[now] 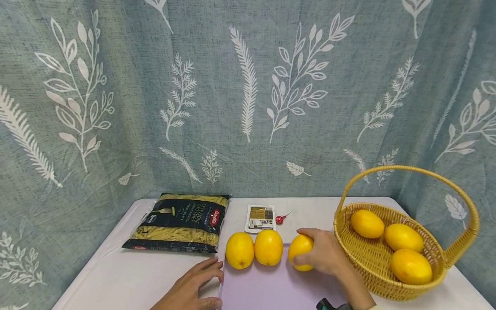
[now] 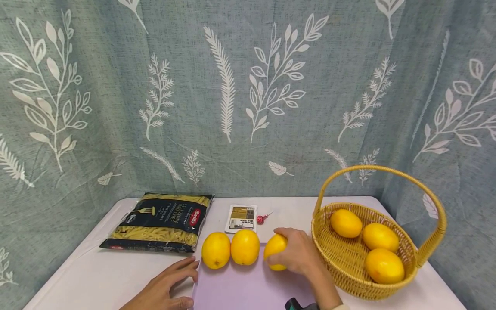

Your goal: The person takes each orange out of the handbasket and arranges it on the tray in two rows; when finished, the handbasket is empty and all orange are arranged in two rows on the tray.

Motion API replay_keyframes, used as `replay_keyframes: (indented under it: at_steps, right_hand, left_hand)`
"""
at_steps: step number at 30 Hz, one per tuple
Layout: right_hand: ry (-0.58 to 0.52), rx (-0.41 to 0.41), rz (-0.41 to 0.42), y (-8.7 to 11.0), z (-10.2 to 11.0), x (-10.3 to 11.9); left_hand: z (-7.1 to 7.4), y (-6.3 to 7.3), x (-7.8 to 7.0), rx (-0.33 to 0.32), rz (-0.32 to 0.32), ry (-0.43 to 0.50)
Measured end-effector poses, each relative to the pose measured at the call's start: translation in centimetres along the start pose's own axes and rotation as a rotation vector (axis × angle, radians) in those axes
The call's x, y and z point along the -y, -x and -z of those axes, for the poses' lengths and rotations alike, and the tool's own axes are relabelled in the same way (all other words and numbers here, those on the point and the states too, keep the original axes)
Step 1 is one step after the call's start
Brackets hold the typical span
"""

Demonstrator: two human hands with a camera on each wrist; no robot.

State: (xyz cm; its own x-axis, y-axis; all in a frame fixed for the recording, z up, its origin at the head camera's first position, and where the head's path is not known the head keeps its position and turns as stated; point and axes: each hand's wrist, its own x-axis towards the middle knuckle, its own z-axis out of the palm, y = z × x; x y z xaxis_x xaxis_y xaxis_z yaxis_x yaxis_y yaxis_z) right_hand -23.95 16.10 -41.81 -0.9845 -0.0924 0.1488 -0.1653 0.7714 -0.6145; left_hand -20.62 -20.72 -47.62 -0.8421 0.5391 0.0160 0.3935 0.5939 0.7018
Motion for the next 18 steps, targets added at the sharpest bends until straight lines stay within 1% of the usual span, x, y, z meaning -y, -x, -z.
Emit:
replay_keyframes:
  at_steps: [5, 10, 14, 18]
  right_hand:
    - [0.030, 0.013, 0.025, 0.0, -0.5, -0.1]
    - [0.017, 0.002, 0.075, 0.0, -0.8, -0.1]
    - [-0.017, 0.004, 0.134, -0.1, -0.9, -0.3]
    - [-0.069, 0.039, 0.177, -0.1, -1.2, -0.4]
  left_hand:
    - [0.0, 0.0, -0.1, -0.007, -0.008, -0.012]
    - [0.0, 0.1, -0.1, -0.016, -0.021, -0.012]
    - [0.0, 0.0, 0.0, -0.008, -0.015, -0.011]
    - [0.1, 0.0, 0.0, 0.000, -0.008, -0.006]
